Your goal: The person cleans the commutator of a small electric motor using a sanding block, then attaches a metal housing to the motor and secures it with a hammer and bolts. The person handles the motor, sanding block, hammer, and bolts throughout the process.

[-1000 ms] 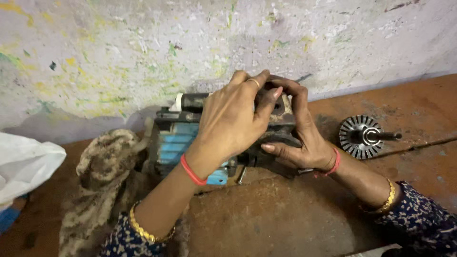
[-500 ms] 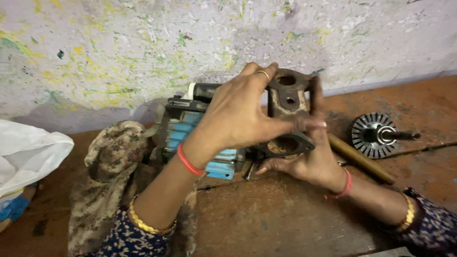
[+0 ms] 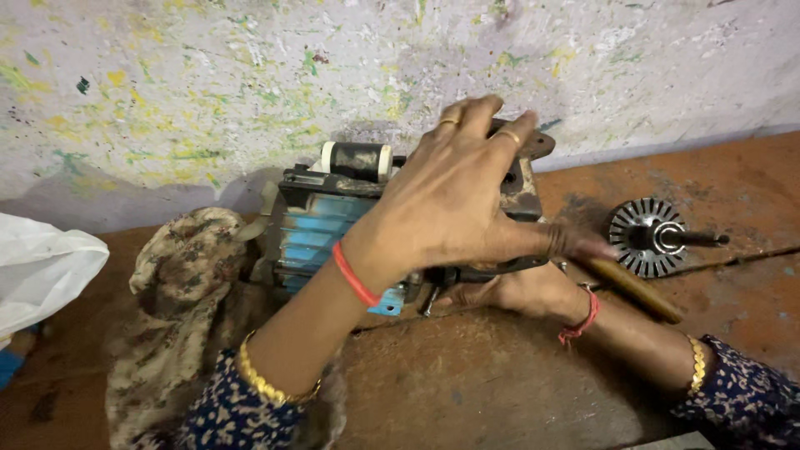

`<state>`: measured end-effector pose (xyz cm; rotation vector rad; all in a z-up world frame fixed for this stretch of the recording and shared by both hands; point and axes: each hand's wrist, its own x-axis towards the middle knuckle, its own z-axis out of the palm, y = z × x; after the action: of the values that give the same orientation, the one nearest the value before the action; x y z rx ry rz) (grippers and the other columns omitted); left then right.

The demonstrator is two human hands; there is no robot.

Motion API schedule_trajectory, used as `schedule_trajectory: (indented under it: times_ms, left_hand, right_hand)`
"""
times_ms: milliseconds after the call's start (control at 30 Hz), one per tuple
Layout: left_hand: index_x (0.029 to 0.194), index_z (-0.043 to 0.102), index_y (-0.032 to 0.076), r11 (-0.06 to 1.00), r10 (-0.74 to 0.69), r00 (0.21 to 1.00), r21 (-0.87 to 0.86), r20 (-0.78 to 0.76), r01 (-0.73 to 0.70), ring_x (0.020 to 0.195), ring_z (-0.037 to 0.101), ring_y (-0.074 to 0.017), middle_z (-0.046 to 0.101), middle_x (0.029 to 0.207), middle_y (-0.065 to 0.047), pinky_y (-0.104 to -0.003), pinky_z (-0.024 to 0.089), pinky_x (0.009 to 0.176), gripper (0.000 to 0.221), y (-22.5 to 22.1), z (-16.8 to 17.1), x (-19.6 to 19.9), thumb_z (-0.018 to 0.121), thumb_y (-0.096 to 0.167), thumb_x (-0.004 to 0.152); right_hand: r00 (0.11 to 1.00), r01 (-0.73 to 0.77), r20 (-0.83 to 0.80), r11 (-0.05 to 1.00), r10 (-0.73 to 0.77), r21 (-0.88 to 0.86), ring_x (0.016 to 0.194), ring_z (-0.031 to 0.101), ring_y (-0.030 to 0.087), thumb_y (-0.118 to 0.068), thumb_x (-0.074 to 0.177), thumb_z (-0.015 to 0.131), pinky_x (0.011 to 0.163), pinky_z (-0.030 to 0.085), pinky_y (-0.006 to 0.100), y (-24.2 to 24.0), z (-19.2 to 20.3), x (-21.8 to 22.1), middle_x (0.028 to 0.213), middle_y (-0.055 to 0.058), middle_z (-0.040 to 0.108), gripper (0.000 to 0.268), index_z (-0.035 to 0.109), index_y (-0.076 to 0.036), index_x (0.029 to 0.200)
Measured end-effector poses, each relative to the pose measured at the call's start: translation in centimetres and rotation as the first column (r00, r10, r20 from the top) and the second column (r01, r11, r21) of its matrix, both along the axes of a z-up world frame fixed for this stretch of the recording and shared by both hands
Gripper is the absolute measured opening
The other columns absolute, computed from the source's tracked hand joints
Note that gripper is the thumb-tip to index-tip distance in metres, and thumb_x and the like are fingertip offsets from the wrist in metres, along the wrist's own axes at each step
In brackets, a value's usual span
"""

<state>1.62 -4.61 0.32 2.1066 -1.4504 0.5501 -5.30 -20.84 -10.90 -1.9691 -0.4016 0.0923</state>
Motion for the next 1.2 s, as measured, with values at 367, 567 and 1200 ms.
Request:
schedule_trajectory:
  times_ms: [367, 567, 1200]
  left_hand:
    - [0.142, 0.057, -0.003, 0.991, -0.015, 0.985, -0.128, 0.17, 0.038, 0.112, 0.054, -0.0408, 0.055, 0.122, -0.031, -0.053, 0.047, 0.091, 0.101, 0.6, -0.6, -2.4, 0.082, 0.055, 0.063]
    - [0.137, 0.061, -0.004, 0.992, -0.014, 0.991, -0.124, 0.132, 0.031, 0.112, 0.055, -0.0399, 0.058, 0.121, -0.028, -0.051, 0.047, 0.093, 0.105, 0.4, -0.6, -1.4, 0.085, 0.054, 0.053]
    - [0.132, 0.066, -0.002, 0.996, 0.005, 0.999, -0.092, 0.032, -0.002, 0.109, 0.058, -0.0372, 0.061, 0.117, -0.024, -0.048, 0.051, 0.091, 0.093, 0.4, 0.0, -1.4, 0.086, 0.046, 0.055]
  right_hand:
    - [0.918, -0.169, 0.376, 0.981, 0.123, 0.092, 0.142, 0.052, 0.023, -0.021, 0.096, 0.075, 0.116, 0.045, 0.041, -1.2, -1.1, 0.7, 0.151, 0.01, 0.049, 0.075, 0.033, -0.003, 0.155]
    - [0.956, -0.101, 0.28, 0.994, 0.085, 0.042, 0.12, 0.065, 0.02, -0.02, 0.087, 0.081, 0.101, 0.056, 0.04, -1.8, -0.2, -0.3, 0.129, 0.01, 0.067, 0.052, 0.061, -0.002, 0.132]
    - [0.861, 0.507, 0.498, 0.274, -0.106, -0.817, 0.103, 0.06, 0.036, -0.009, 0.082, 0.062, 0.093, 0.048, 0.043, -7.6, -0.5, -3.3, 0.107, 0.021, 0.064, 0.047, 0.054, 0.006, 0.126]
